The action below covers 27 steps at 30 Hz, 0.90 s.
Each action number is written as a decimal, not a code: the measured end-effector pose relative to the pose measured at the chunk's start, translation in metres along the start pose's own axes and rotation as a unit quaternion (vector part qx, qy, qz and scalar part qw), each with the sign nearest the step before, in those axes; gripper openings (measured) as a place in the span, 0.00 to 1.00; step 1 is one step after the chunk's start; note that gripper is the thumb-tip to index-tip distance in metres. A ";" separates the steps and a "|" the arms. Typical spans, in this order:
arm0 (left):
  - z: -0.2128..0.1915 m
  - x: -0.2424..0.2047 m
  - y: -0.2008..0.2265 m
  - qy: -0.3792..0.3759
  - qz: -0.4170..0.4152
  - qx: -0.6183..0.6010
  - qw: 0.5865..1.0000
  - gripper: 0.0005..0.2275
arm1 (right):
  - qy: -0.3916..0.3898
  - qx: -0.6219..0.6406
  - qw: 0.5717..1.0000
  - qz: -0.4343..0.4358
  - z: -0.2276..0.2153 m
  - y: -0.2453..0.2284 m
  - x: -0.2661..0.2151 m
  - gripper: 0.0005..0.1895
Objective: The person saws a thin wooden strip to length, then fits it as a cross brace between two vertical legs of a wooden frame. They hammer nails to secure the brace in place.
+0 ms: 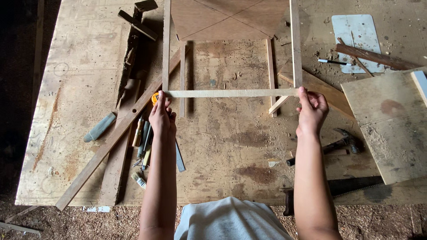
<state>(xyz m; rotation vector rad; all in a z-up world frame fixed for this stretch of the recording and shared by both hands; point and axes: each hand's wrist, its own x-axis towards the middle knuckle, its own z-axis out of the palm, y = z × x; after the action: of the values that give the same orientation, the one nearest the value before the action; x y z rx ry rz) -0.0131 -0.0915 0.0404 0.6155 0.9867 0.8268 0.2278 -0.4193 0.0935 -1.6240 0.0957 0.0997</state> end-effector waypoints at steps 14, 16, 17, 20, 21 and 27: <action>-0.023 0.005 -0.013 -0.060 0.002 -0.064 0.996 0.11 | -0.060 0.191 0.974 0.103 -0.026 0.044 -0.049 0.09; -0.027 0.009 -0.012 -0.055 0.001 -0.042 0.998 0.11 | -0.030 0.180 0.977 0.111 -0.037 0.055 -0.041 0.10; -0.029 0.011 -0.012 -0.056 0.004 -0.034 0.998 0.10 | -0.014 0.188 0.975 0.117 -0.042 0.059 -0.036 0.10; -0.028 0.016 -0.014 -0.047 -0.003 -0.019 0.999 0.10 | 0.019 0.207 0.969 0.132 -0.055 0.067 -0.018 0.08; -0.026 0.019 -0.015 -0.043 -0.006 -0.017 0.999 0.10 | 0.016 0.207 0.969 0.136 -0.057 0.067 -0.012 0.08; -0.024 0.014 -0.020 -0.040 0.023 0.009 0.999 0.12 | 0.016 0.158 0.977 0.141 -0.037 0.079 -0.015 0.09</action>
<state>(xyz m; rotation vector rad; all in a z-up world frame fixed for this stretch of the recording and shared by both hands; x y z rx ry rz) -0.0238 -0.0885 0.0080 0.6839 0.9112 0.8273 0.2033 -0.4604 0.0196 -1.2871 0.3505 0.2637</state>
